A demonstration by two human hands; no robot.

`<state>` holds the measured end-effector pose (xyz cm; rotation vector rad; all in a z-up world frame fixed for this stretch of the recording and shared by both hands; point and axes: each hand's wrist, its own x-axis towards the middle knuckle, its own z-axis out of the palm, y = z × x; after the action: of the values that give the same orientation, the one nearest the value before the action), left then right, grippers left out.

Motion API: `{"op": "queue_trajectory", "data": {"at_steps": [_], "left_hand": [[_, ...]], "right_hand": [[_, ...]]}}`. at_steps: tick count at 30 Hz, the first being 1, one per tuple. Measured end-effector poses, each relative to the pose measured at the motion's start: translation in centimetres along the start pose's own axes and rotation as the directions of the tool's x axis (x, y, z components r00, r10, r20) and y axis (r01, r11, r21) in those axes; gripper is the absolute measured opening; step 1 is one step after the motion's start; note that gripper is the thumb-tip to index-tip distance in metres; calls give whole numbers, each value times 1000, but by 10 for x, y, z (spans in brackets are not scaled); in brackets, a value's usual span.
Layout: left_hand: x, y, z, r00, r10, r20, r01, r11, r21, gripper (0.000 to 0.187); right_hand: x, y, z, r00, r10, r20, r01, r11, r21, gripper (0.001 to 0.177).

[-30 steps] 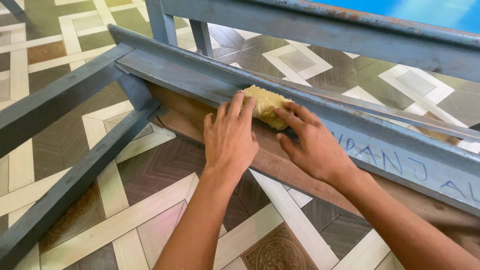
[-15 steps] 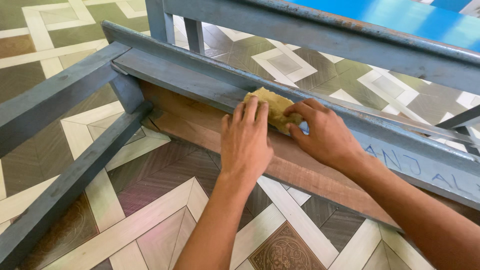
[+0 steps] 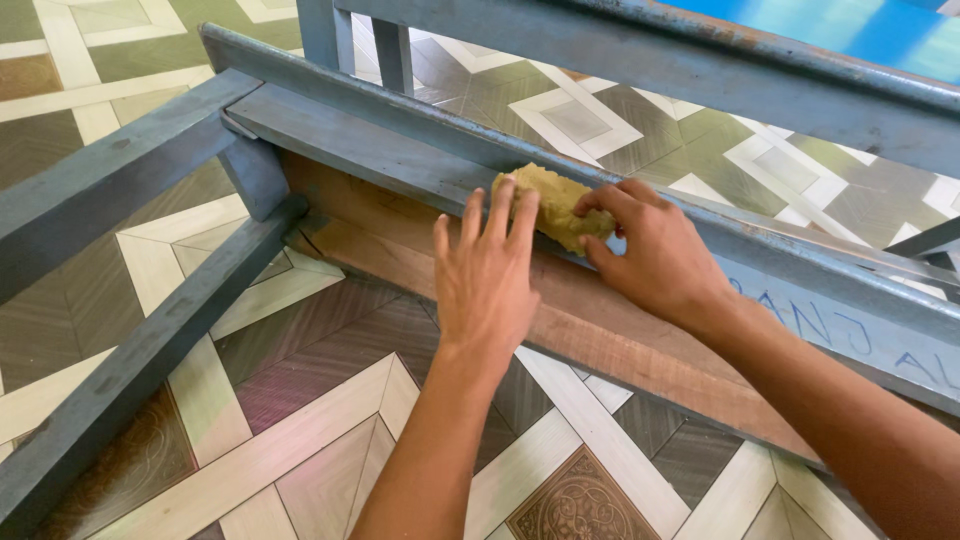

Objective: The person uses a yellow sponge to scrub the wooden frame of a blue metal bench. They systematically clean the horizontal rails, vertical supports, and the underside of the bench, focusing on removing dirt and blue graffiti.

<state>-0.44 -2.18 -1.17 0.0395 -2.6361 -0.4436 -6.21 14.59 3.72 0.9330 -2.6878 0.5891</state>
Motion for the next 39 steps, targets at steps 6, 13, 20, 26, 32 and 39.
{"op": "queue_trajectory", "data": {"at_steps": [6,13,20,26,32,39], "left_hand": [[1,-24,1,990,-118,-79,120,993,19,89],[4,-21,-3,977,-183,-106,177,983,-56,88],[10,-4,-5,988,-151,-37,149,987,-63,85],[15,8,9,978,-137,-158,116,984,-135,84],[10,-14,12,952,-287,-103,275,954,-116,88],[6,-28,1,925,-378,-49,379,925,22,85]], "right_hand": [[32,-17,20,993,-116,-25,117,993,24,38],[54,-26,33,989,-147,14,148,989,-26,53],[36,-21,8,994,-33,107,43,995,-86,49],[32,-15,-3,988,5,154,19,987,-157,49],[47,-6,21,985,-173,24,175,980,-94,46],[71,-16,39,978,-211,-4,211,978,-8,43]]}}
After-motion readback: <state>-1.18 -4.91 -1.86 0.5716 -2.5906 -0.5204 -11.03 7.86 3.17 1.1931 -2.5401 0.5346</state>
